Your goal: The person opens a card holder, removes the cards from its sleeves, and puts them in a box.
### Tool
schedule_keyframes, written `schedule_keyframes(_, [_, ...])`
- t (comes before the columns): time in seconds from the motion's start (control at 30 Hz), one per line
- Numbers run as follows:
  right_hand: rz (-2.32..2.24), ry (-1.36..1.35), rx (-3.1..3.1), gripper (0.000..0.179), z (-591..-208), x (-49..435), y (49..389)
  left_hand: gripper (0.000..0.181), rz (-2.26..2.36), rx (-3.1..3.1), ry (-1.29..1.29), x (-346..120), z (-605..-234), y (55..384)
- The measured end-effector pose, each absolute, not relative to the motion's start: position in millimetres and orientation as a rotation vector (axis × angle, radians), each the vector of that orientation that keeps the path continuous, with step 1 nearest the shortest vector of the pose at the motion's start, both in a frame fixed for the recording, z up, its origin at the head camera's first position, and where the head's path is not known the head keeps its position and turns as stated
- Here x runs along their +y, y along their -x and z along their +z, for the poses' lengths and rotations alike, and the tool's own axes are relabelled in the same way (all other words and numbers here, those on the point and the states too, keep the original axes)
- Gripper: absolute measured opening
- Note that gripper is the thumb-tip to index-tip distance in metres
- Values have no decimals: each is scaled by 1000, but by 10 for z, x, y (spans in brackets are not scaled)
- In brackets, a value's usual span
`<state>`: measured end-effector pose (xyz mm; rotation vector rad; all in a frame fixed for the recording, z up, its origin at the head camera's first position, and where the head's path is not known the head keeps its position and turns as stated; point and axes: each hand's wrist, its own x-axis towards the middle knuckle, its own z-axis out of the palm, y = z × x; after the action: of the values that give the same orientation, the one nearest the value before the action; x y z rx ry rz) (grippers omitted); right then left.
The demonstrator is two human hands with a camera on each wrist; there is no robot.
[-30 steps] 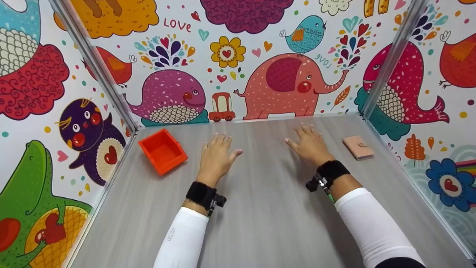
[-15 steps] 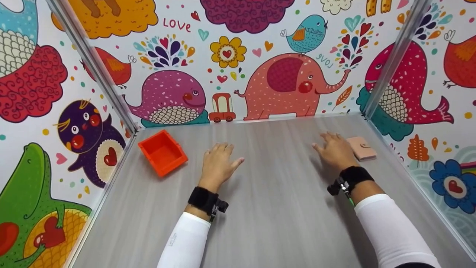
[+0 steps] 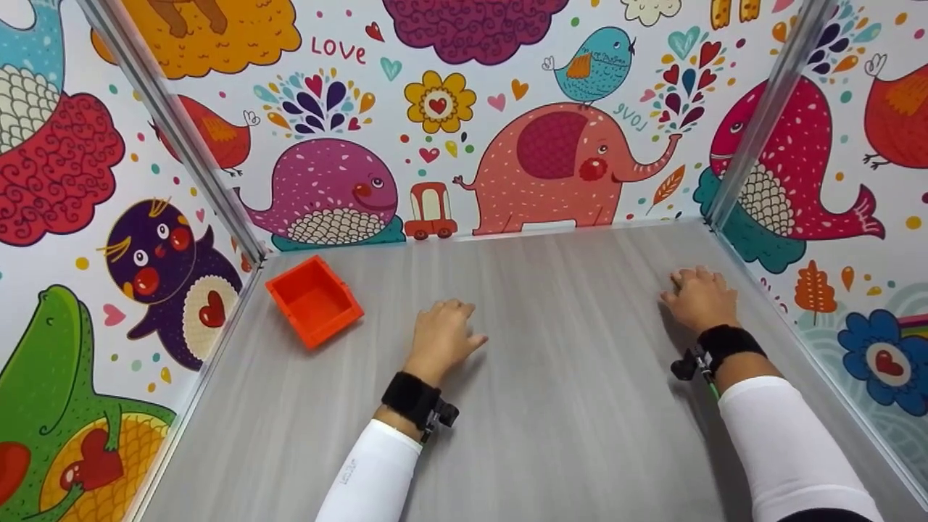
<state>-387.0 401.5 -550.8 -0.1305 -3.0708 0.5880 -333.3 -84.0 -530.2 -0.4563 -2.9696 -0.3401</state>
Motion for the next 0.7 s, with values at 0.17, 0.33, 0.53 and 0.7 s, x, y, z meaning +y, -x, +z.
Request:
schedule_keyframes(0.17, [620, 226, -3087, 75, -5540, 4226, 3855, 61, -292, -2991, 560, -631, -5336, 3250])
schedule_keyframes(0.33, [648, 244, -3098, 72, -5551, 4316, 3815, 64, -264, -2983, 690, -377, -5365, 3194])
schedule_keyframes(0.53, [661, 235, -3090, 69, -5524, 4247, 3718, 63, -245, -2897, 815, -167, -5330, 3155])
schedule_keyframes(0.7, [679, 261, -3075, 66, -5456, 4173, 3653, 62, -165, -2890, 863, -31, -5298, 3159])
